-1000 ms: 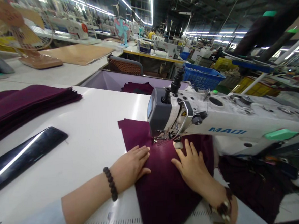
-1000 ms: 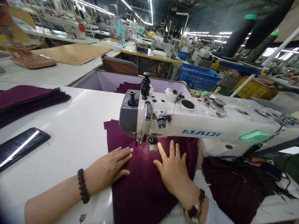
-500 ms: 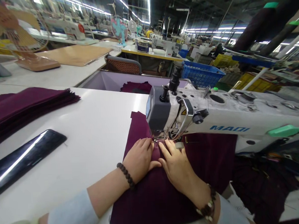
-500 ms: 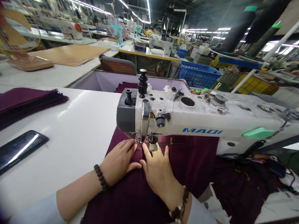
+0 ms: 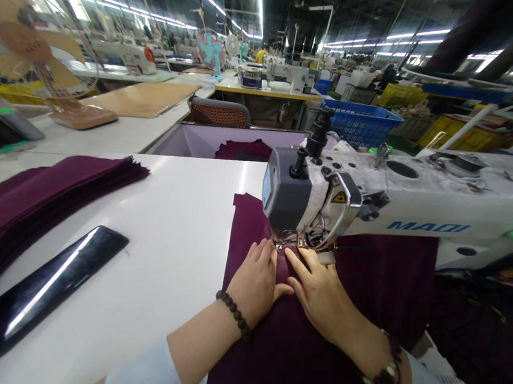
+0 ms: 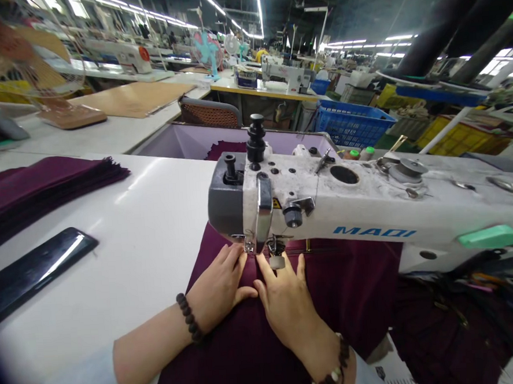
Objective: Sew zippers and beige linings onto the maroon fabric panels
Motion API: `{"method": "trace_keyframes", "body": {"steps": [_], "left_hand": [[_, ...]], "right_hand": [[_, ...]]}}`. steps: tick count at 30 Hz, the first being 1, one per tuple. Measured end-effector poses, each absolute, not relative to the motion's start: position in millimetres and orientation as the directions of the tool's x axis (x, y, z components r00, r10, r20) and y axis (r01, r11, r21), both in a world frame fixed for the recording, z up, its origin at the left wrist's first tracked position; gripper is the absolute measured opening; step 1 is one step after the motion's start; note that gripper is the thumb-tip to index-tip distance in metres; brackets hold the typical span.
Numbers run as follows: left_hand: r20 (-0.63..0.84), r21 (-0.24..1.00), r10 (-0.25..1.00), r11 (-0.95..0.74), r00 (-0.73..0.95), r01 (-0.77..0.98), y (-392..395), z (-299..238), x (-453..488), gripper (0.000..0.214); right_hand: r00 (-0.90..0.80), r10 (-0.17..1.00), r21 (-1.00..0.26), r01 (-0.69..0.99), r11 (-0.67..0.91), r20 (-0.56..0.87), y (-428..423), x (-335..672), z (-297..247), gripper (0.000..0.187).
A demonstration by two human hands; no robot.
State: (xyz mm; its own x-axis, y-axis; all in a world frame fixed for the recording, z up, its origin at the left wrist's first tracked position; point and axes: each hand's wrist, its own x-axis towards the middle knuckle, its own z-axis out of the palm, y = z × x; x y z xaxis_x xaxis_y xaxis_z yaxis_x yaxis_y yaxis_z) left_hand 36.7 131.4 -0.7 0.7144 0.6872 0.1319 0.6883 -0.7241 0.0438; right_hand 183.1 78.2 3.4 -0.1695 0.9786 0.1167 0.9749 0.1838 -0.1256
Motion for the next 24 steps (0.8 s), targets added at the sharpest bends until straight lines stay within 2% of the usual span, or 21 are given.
{"method": "trace_keyframes", "body": {"steps": [4, 11, 24], "left_hand": [[0.13, 0.012, 0.663, -0.745, 0.738, 0.667, 133, 0, 37, 0.082], [0.167, 0.11, 0.67, -0.742, 0.723, 0.662, 137, 2, 34, 0.072], [0.173, 0.104, 0.667, -0.744, 0.725, 0.66, 145, 2, 37, 0.071]], "right_hand": [[-0.17, 0.977, -0.131, 0.974, 0.187, 0.129, 79, 183, 2, 0.04], [-0.178, 0.97, -0.13, 0.971, 0.2, 0.164, 82, 183, 4, 0.041], [-0.169, 0.975, -0.14, 0.972, 0.189, 0.145, 92, 184, 5, 0.037]]}}
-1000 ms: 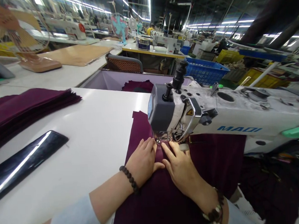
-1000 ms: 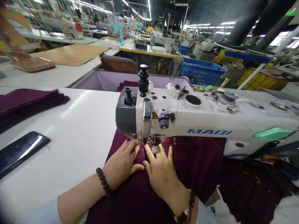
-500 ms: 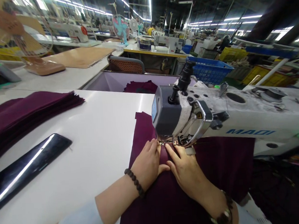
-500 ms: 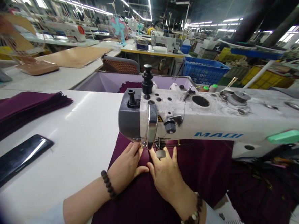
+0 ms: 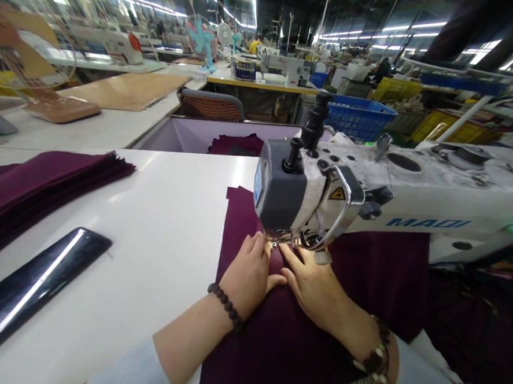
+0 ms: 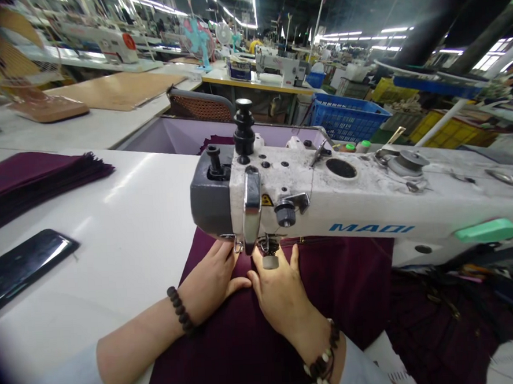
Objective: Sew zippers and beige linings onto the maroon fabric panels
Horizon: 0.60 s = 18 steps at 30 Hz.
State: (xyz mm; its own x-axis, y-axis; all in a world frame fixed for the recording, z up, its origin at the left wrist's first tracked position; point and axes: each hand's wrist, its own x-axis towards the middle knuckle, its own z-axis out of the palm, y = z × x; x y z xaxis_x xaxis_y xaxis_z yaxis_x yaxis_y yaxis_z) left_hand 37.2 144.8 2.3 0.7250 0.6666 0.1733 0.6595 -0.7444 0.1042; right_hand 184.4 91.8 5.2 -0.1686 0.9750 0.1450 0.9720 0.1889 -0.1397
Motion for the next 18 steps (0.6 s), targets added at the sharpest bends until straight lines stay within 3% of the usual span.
{"method": "trace_keyframes", "body": {"steps": [18], "left_hand": [[0.147, 0.058, 0.658, -0.751, 0.738, 0.658, 146.6, 3.7, 38.0, 0.076]], "right_hand": [[-0.212, 0.968, -0.076, 0.972, 0.223, 0.135, 93.0, 187.7, -1.2, 0.033]]}}
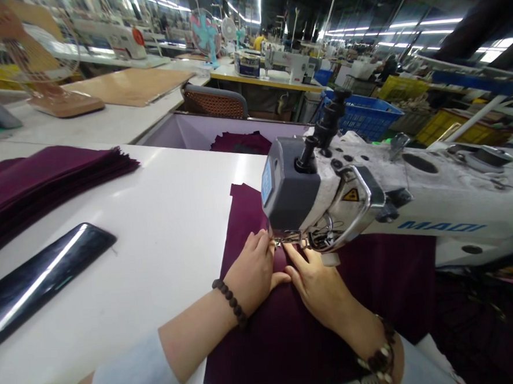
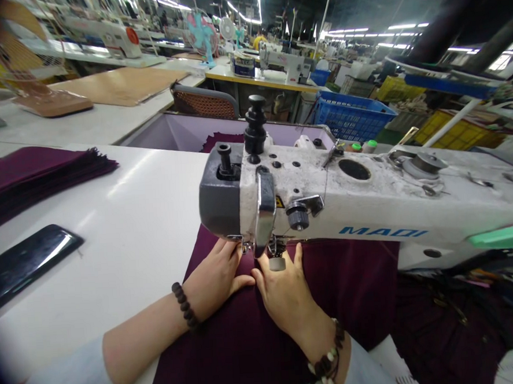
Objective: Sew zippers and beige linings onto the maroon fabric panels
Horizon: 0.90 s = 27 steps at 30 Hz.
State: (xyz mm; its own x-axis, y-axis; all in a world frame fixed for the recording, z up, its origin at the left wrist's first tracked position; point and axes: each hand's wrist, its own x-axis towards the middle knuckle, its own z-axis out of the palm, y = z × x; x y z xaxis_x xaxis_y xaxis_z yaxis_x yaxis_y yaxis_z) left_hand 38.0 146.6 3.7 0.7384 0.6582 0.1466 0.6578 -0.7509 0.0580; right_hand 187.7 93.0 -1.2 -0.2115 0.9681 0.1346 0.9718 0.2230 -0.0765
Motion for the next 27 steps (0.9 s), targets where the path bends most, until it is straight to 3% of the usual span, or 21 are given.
{"method": "trace_keyframes", "body": {"steps": [20, 22, 27], "left_hand": [[0.152, 0.095, 0.675, -0.737, 0.722, 0.67, 149, -5, 36, 0.074], [0.134, 0.112, 0.697, -0.717, 0.705, 0.688, 154, -5, 25, 0.072], [0.081, 0.095, 0.798, -0.603, 0.597, 0.792, 183, 0, -26, 0.062]], "right_hand": [[-0.201, 0.975, -0.154, 0.965, 0.214, 0.093, 97, 193, 6, 0.033], [-0.201, 0.972, -0.081, 0.974, 0.211, 0.121, 86, 204, 7, 0.035], [-0.302, 0.898, 0.254, 0.941, 0.225, 0.321, 54, 242, -11, 0.042]]}}
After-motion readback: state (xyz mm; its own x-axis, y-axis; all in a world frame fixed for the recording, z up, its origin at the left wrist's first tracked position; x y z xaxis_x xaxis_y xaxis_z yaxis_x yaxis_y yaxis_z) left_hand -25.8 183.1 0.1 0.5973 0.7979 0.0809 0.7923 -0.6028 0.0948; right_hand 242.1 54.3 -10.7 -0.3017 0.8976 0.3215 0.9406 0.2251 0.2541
